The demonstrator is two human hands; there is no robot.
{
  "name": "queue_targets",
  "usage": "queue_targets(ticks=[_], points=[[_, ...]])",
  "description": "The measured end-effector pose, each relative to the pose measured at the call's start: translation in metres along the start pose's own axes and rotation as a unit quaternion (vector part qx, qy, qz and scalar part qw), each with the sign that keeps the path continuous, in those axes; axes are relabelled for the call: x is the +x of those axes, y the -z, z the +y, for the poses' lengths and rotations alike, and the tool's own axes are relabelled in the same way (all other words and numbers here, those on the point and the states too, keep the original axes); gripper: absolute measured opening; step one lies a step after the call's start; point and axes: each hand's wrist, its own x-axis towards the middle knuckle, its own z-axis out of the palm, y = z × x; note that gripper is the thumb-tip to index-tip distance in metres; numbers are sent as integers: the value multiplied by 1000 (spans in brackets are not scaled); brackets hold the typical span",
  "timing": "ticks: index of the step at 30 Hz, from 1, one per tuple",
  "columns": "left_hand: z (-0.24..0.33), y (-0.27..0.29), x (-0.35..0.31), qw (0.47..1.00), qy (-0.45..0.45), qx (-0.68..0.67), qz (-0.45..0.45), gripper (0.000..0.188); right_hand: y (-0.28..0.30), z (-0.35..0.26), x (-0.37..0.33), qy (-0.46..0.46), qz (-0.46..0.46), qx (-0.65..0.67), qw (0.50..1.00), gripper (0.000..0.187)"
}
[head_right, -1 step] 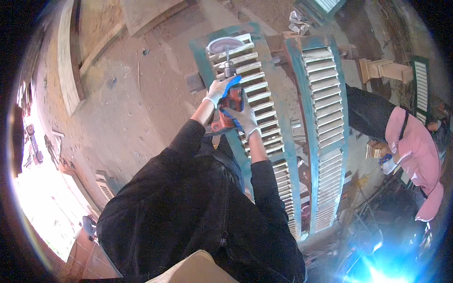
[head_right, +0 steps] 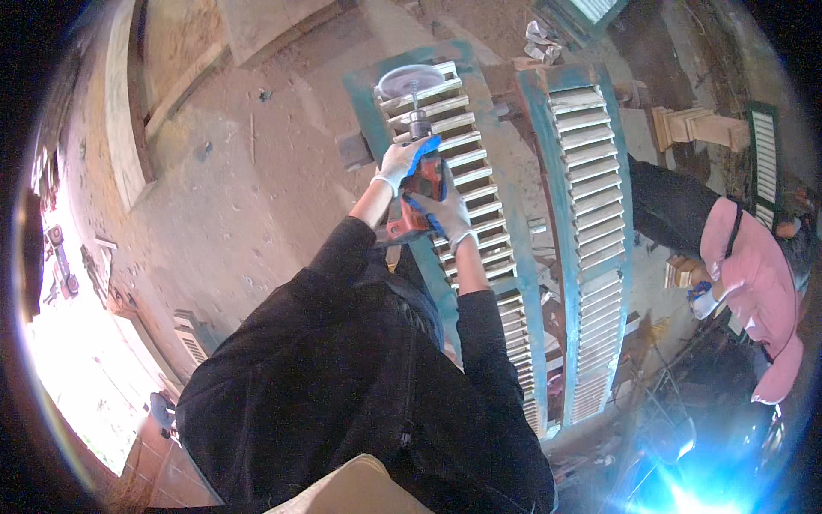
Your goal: The person uses a handheld power sander to smooth wooden slats on a green frame, then applies a dark finish with a brush. The person moves between slats and occasionally adjusts position while working.
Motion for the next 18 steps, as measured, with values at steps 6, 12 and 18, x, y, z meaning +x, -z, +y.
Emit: queue_targets(ticks=[6, 12, 18], points=[[-7, -21, 9, 999, -12, -17, 33, 56, 32, 4, 13, -2, -41, -44, 998, 95], [9, -66, -2, 995, 21, -82, 48, 65, 80, -1, 19, -31, -38, -74, 996, 100], [56, -90, -17, 995, -15, 85, 58, 71, 107, -12, 19, 23, 47, -225, 973, 87]])
